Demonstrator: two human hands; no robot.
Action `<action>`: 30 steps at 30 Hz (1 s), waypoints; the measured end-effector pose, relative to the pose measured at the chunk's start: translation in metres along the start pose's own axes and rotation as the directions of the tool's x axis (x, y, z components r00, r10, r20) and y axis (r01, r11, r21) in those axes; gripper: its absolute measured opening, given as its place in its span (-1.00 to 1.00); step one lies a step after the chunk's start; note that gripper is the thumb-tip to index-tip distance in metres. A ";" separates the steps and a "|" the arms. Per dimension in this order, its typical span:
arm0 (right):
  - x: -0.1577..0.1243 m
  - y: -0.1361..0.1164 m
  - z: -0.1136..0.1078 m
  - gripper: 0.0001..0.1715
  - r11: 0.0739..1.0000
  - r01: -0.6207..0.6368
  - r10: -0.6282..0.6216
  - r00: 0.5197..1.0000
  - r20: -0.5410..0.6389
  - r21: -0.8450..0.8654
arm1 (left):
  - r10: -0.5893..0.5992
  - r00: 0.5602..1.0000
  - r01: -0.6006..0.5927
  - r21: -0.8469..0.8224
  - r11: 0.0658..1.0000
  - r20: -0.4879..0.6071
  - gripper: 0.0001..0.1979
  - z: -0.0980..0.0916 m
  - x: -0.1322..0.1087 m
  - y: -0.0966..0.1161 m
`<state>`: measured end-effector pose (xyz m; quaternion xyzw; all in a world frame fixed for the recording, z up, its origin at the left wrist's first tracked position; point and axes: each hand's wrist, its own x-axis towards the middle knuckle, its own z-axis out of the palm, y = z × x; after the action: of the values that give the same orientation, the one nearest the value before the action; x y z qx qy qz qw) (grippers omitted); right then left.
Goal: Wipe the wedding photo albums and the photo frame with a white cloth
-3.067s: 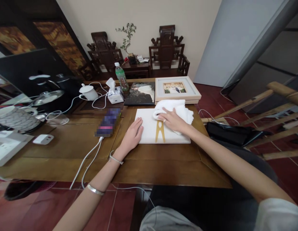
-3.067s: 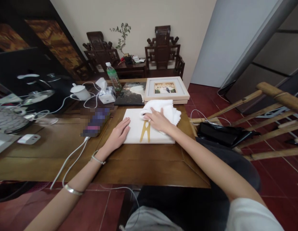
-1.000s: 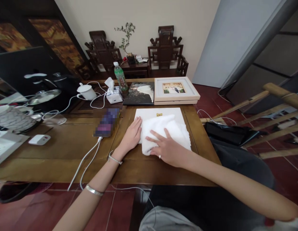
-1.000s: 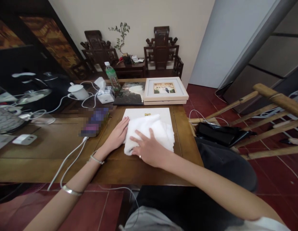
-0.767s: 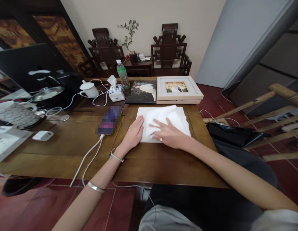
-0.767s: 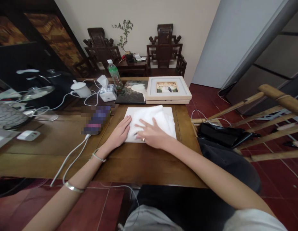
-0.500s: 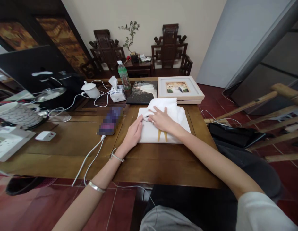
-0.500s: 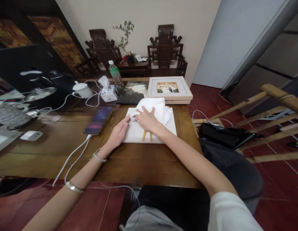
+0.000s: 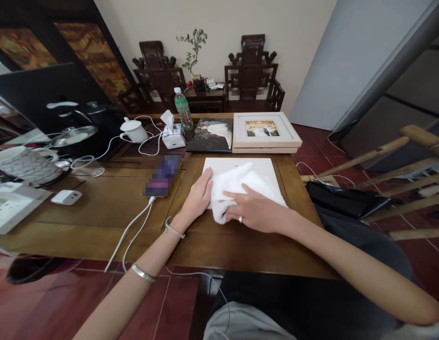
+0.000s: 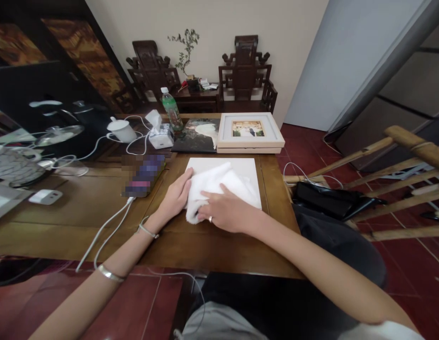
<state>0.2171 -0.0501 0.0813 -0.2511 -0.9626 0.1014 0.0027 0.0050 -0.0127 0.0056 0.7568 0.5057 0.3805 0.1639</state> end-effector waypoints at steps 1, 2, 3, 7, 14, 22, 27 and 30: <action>0.001 0.007 -0.001 -0.59 0.999 -0.043 0.043 0.999 -0.011 0.010 | 0.009 1.000 -0.009 0.016 1.000 0.013 -0.51 0.001 0.000 -0.001; 0.003 0.014 -0.002 -0.61 0.996 -0.089 0.089 0.995 -0.033 0.023 | 0.018 1.000 -0.019 0.025 1.000 0.022 -0.53 0.002 0.000 -0.002; 0.007 0.023 -0.002 -0.63 0.990 -0.134 0.136 0.989 -0.062 0.035 | 0.026 0.999 -0.027 0.031 0.999 0.030 -0.55 0.002 0.001 -0.003; 0.037 0.050 -0.007 -0.63 0.958 -0.274 0.285 0.947 -0.147 0.089 | 0.046 0.997 -0.048 0.038 0.998 0.060 -0.58 0.001 0.003 -0.004; 0.111 0.065 -0.022 -0.64 0.958 -0.144 0.192 0.964 -0.182 0.250 | 0.048 0.997 -0.053 0.084 0.995 0.060 -0.59 -0.001 0.004 -0.003; 0.097 0.095 -0.039 -0.62 0.909 -0.220 0.285 0.948 -0.143 0.356 | 0.057 0.997 -0.060 0.059 0.996 0.061 -0.58 0.001 0.002 -0.007; 0.026 0.125 -0.048 -0.57 0.814 -0.415 0.499 0.858 -0.123 0.407 | 0.040 0.997 -0.045 0.073 0.996 0.071 -0.57 0.001 0.002 -0.007; -0.013 0.124 -0.040 -0.56 0.828 -0.412 0.499 0.851 -0.165 0.380 | 0.035 0.997 -0.040 0.067 0.997 0.070 -0.57 0.001 0.001 -0.005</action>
<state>0.2904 0.0576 0.0961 -0.4820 -0.8341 0.2257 0.1450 0.0028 -0.0088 0.0020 0.7838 0.4983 0.3397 0.1480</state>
